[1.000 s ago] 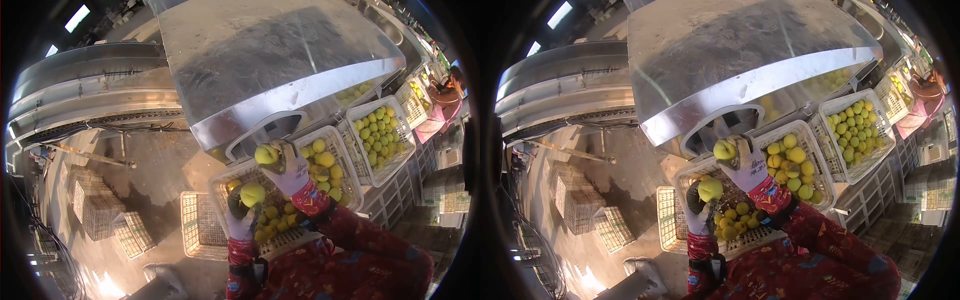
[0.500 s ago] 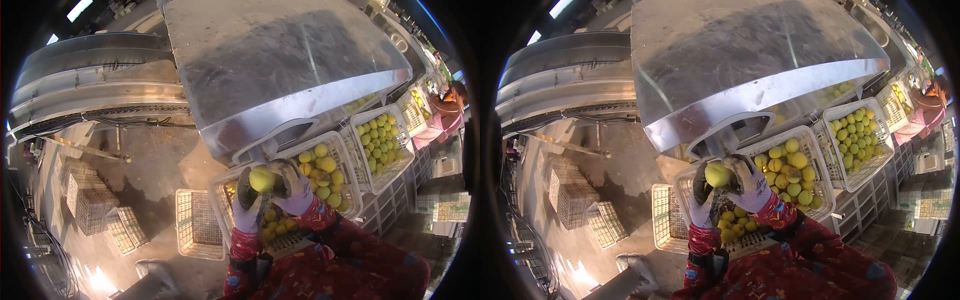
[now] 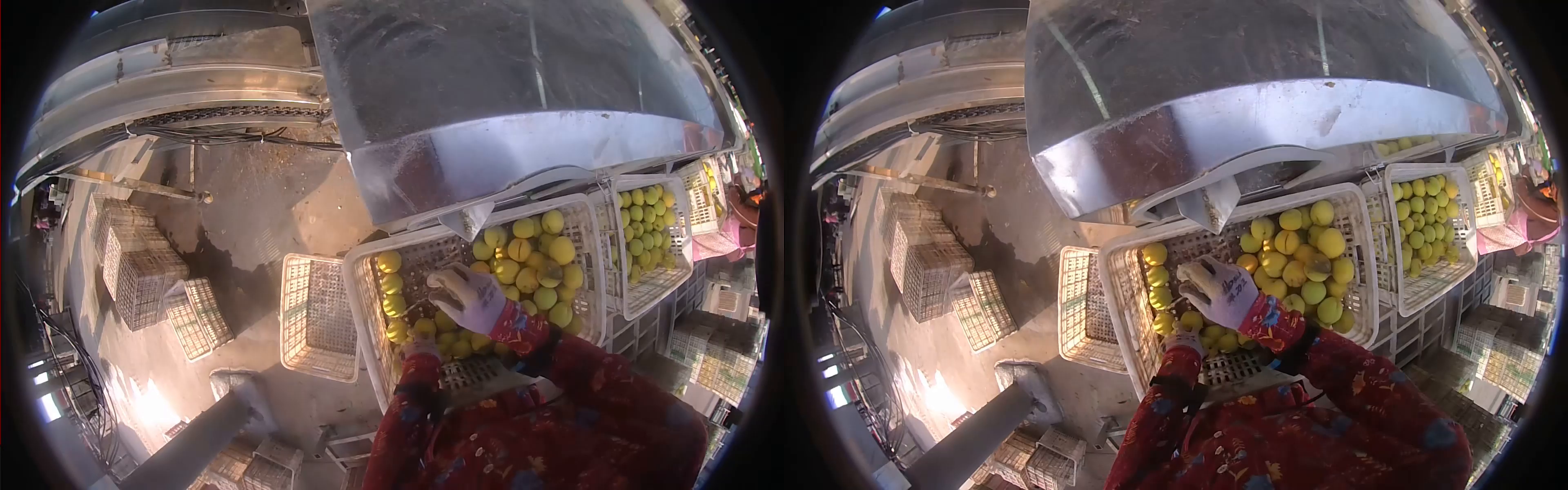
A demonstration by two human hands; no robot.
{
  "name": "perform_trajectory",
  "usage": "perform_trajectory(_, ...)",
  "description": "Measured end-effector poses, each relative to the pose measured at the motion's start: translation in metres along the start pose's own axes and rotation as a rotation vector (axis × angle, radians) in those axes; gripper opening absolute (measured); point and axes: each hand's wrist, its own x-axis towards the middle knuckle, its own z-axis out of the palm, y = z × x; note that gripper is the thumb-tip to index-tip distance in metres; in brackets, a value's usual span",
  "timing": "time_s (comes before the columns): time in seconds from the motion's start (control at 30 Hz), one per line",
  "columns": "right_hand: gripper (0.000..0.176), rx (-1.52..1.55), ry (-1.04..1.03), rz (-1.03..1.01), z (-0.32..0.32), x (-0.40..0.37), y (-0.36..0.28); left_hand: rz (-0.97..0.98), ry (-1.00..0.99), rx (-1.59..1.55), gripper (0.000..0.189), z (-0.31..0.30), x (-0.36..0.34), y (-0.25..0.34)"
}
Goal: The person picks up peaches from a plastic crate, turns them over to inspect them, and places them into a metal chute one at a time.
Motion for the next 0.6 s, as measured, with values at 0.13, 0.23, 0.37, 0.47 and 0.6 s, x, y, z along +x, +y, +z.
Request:
perform_trajectory(0.13, 0.053, 0.218, -0.149, 0.781, 0.198, 0.0, 0.105, -0.069, -0.181, -0.308, 0.065, -0.013, 0.003, -0.015)
perform_trajectory(0.23, 0.06, -0.026, -0.006, 0.895, 0.294, 0.016, 0.119, -0.177, -0.167, -0.321, 0.068, -0.007, 0.006, -0.007)
perform_trajectory(0.37, 0.067, 0.457, -0.055, 0.815, 0.286, 0.007, 0.121, -0.25, -0.141, -0.3, 0.072, -0.002, 0.001, 0.004)
perform_trajectory(0.47, 0.07, 0.605, 0.013, 0.481, 0.174, -0.001, 0.074, -0.227, -0.134, -0.336, 0.075, -0.016, -0.006, 0.006)
perform_trajectory(0.6, 0.074, 0.267, 0.16, 0.061, 0.008, -0.008, -0.007, -0.086, 0.009, -0.325, 0.084, 0.048, 0.03, -0.008)
